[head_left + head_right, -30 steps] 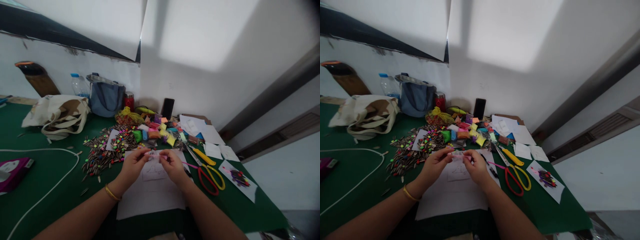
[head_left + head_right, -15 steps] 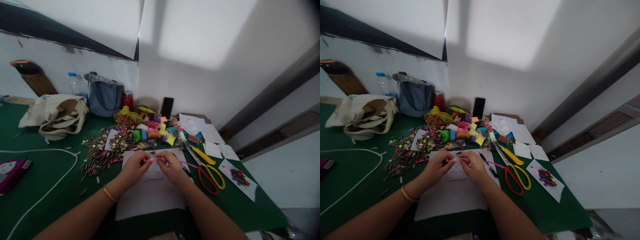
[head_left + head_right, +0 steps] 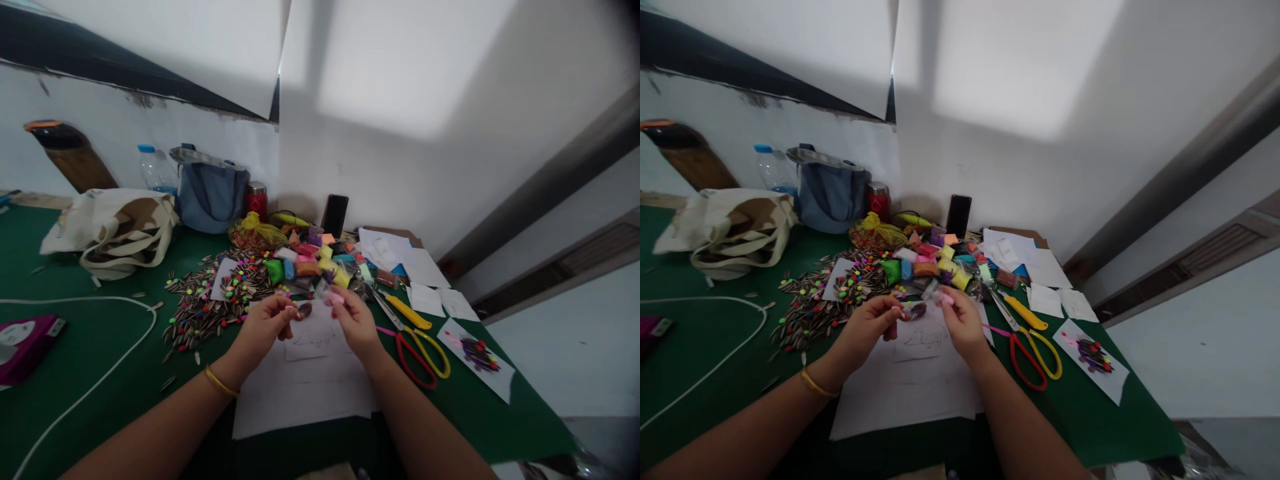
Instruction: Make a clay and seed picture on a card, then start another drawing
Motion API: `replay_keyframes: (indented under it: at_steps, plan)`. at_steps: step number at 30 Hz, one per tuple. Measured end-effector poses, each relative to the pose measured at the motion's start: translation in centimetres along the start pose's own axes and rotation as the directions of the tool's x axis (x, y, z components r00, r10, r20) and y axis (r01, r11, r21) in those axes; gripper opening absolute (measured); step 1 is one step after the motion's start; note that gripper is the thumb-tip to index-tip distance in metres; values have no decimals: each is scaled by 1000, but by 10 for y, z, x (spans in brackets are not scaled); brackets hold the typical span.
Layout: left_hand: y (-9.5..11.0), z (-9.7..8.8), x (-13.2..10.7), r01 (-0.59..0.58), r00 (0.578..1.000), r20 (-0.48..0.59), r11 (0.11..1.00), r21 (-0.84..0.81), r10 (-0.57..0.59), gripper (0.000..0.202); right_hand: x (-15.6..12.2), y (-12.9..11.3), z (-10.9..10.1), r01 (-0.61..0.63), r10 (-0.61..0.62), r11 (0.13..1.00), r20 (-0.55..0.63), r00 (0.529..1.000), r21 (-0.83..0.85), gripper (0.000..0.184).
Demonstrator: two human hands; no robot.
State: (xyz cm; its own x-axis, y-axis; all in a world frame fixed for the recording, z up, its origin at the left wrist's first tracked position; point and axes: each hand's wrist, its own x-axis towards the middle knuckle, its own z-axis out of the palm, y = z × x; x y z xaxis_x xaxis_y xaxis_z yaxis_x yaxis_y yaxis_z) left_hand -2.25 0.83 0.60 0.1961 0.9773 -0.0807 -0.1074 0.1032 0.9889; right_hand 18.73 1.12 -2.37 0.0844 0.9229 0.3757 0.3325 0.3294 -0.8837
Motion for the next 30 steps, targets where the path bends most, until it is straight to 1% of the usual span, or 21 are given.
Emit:
replay_keyframes:
  at_steps: [1,2,3,5,8,10,12,14,16,17,19,21,24,27,30]
  plan:
    - [0,-1,0,2,1000,-5,1000,-25,-2,29,3,6,-3,10,-11,1000,-47,999,-20,33]
    - [-1,-1,0,7,1000,-3,999,-48,-7,29,6,12,-6,34,-41,997,-98,994,-74,35]
    - [-1,-1,0,21,1000,10,997,-70,-20,29,8,18,-9,62,-79,986,-107,991,-153,37]
    - [-1,-1,0,81,995,60,990,-112,-74,28,13,27,-15,82,-109,953,-76,991,-291,40]
    - [0,0,-1,202,972,155,961,-190,-174,38,17,32,-18,94,-73,882,62,995,-462,40]
    - [0,0,-2,257,957,196,939,-228,-214,41,18,31,-17,149,-61,811,171,983,-565,38]
    - [1,0,-2,277,950,208,933,-230,-231,38,18,28,-16,222,-87,733,236,968,-643,37]
    - [1,-1,-3,266,954,195,943,-201,-228,36,18,24,-15,258,-131,663,230,964,-703,37]
    - [-1,-2,-2,236,964,167,957,-169,-208,36,16,18,-15,250,-181,626,174,968,-739,38]
    - [-1,-2,-2,215,970,150,964,-159,-192,36,14,15,-15,250,-210,625,150,966,-740,38]
    - [-3,-3,-1,173,980,123,972,-158,-154,37,9,7,-14,289,-272,651,139,952,-702,35]
    - [-5,-4,-1,149,985,117,973,-175,-130,36,3,-3,-12,360,-332,688,169,928,-629,31]
    - [-5,-3,-2,178,980,131,958,-227,-151,34,-5,-17,-5,460,-406,719,223,886,-522,27]
    - [-4,-2,-3,182,978,150,948,-262,-146,37,-10,-28,0,513,-431,735,278,858,-443,26]
    - [-5,-2,-2,140,983,151,966,-218,-108,35,-12,-34,1,516,-432,751,285,856,-411,24]
